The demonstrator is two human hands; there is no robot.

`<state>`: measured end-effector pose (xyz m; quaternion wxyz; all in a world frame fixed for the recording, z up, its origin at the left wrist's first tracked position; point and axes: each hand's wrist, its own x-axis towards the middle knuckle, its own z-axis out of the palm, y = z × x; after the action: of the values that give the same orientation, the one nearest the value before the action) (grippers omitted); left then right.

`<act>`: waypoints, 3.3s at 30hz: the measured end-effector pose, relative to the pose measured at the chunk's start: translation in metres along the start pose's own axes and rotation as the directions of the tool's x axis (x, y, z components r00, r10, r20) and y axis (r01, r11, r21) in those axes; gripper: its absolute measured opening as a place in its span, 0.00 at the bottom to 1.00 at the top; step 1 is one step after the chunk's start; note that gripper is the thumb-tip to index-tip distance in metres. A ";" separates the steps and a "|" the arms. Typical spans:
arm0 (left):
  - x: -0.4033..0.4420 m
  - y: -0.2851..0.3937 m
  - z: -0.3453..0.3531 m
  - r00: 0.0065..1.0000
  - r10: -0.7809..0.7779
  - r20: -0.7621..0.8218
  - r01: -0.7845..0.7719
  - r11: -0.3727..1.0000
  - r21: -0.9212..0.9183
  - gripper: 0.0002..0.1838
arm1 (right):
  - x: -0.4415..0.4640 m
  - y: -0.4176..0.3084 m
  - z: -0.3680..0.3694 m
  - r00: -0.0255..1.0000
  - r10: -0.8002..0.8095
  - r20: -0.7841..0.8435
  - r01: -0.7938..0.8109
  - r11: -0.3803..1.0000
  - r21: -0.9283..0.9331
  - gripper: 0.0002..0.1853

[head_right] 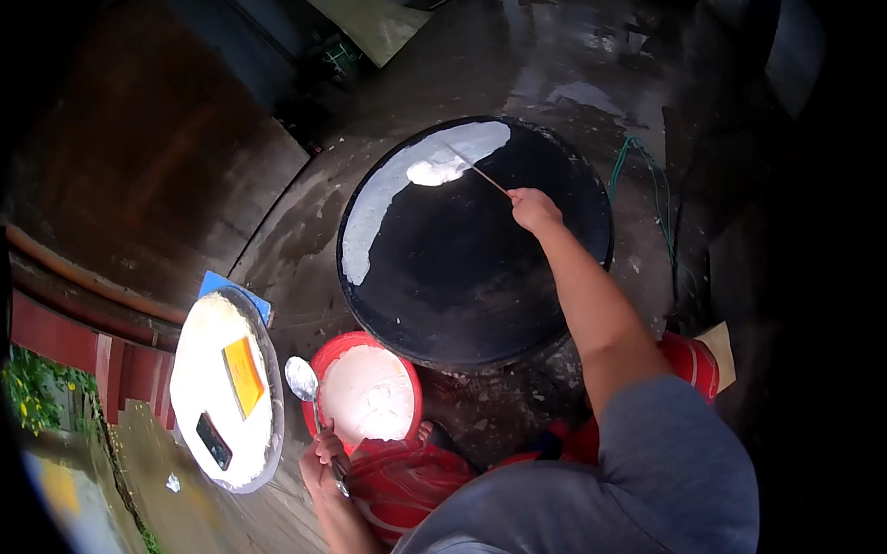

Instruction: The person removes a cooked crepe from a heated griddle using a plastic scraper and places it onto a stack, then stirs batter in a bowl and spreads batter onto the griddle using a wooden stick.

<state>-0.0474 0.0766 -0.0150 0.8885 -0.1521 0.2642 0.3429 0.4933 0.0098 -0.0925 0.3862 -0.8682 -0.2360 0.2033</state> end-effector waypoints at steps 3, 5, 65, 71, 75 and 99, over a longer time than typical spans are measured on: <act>-0.001 0.004 -0.005 1.000 0.010 -0.009 -0.010 1.000 0.028 0.17 | -0.026 -0.027 0.011 0.991 -0.104 0.083 0.116 0.982 -0.151 0.16; -0.001 0.007 -0.007 1.000 -0.019 0.011 0.019 1.000 0.022 0.17 | -0.041 -0.031 -0.011 0.976 -0.110 0.186 0.131 0.986 -0.105 0.15; -0.015 0.039 -0.042 0.999 -0.032 0.024 0.028 0.989 0.146 0.16 | -0.311 -0.006 0.050 0.917 -0.298 0.265 0.352 0.917 -0.186 0.24; -0.018 0.042 -0.046 0.999 -0.003 0.048 -0.006 0.983 0.185 0.16 | -0.277 -0.071 0.159 0.843 -0.536 0.047 0.496 0.742 -0.451 0.21; -0.020 0.045 -0.050 0.997 -0.019 0.068 0.008 0.989 0.149 0.17 | -0.251 -0.121 0.229 0.859 -0.475 0.192 0.483 0.626 -0.612 0.30; -0.032 0.053 -0.059 0.995 -0.050 0.082 0.032 0.978 0.204 0.17 | -0.299 -0.116 0.240 0.938 -0.275 0.213 0.344 0.825 -0.448 0.36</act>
<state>-0.1257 0.0714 -0.0489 0.9169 -0.0512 0.2559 0.3021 0.0942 0.0468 -0.1010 0.1701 -0.8701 -0.4429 0.1336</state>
